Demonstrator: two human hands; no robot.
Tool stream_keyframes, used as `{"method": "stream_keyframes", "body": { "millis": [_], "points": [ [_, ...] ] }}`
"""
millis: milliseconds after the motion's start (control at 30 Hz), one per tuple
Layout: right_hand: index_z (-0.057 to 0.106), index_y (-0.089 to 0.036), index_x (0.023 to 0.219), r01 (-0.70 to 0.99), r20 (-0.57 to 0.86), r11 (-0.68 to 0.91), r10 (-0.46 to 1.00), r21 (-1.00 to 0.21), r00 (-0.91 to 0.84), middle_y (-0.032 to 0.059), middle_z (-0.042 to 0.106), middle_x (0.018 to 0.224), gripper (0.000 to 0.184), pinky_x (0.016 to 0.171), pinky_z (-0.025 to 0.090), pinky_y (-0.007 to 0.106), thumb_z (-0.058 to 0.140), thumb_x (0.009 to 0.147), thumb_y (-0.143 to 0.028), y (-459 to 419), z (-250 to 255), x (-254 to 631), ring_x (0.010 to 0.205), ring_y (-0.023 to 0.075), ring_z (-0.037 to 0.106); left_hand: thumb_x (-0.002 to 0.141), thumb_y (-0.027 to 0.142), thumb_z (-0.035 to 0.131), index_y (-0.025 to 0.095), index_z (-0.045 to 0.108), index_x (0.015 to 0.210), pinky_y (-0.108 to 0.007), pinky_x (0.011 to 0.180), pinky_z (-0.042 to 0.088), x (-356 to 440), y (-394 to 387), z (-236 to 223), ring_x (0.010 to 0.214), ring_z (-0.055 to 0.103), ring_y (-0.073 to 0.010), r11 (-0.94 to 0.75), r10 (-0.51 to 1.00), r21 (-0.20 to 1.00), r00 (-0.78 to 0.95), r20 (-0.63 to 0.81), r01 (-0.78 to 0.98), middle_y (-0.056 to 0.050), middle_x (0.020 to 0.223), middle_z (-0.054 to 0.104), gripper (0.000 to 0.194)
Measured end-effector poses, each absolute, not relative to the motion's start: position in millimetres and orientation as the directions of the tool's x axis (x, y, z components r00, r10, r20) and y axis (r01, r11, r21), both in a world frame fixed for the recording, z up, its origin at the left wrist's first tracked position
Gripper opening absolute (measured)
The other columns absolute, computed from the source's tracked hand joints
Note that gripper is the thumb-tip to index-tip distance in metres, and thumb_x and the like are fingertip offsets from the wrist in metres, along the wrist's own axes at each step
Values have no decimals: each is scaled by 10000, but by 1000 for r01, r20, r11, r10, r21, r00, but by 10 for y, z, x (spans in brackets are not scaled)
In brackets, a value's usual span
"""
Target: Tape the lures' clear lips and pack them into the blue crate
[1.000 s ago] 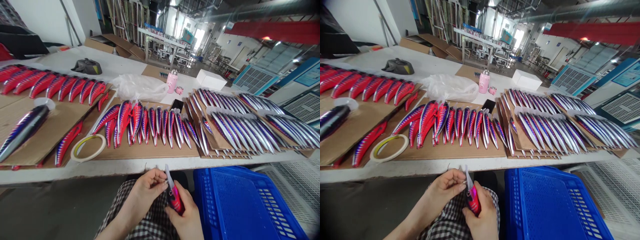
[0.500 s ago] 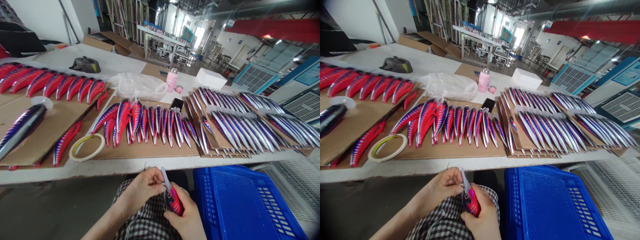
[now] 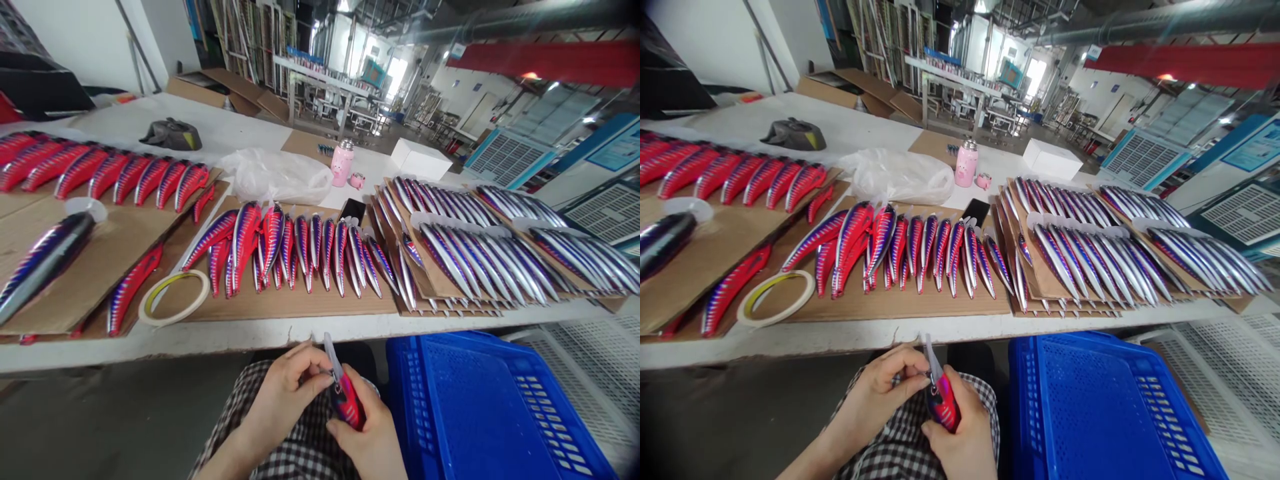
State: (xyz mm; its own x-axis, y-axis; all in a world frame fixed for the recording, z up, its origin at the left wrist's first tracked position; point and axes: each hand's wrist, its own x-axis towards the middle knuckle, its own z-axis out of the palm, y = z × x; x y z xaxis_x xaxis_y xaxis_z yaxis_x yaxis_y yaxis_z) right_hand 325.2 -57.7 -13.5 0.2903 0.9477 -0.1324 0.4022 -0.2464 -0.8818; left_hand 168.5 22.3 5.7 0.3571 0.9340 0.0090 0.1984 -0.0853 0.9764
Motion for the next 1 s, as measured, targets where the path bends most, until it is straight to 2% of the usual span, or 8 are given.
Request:
{"method": "stream_keyframes", "body": {
  "millis": [267,400,767,1000],
  "points": [
    [656,-233,1194,467,-83,-237,942,-852,326,25,683,1181,648,1006,452,366,634,566,-76,-590,-175,3261,1114,251,614,861,256,538,262,706,834,-235,698,451,1689,193,123,734,631,-153,-165,929,931,368,36,325,13,785,672,170],
    [652,-238,1199,493,-56,-219,944,-842,324,28,685,1176,652,998,460,389,618,570,-66,-593,-204,3258,1109,261,615,852,242,550,248,669,785,-236,695,442,1717,190,164,723,636,-161,-104,939,905,341,-47,412,26,767,687,137],
    [642,-252,1217,519,-41,-178,964,-836,264,28,681,1171,653,1012,457,367,642,592,-64,-610,-260,3340,1110,250,613,774,241,502,198,535,661,-232,561,365,1754,232,256,581,466,-138,124,914,945,336,-227,301,45,591,491,125],
    [640,-270,1225,595,-44,-119,989,-795,139,38,676,1192,648,1022,458,379,671,612,-63,-600,-244,3457,1137,255,607,737,242,508,195,498,651,-234,540,335,1714,226,176,566,410,-123,157,902,952,354,-246,261,58,582,443,99]
  ]
}}
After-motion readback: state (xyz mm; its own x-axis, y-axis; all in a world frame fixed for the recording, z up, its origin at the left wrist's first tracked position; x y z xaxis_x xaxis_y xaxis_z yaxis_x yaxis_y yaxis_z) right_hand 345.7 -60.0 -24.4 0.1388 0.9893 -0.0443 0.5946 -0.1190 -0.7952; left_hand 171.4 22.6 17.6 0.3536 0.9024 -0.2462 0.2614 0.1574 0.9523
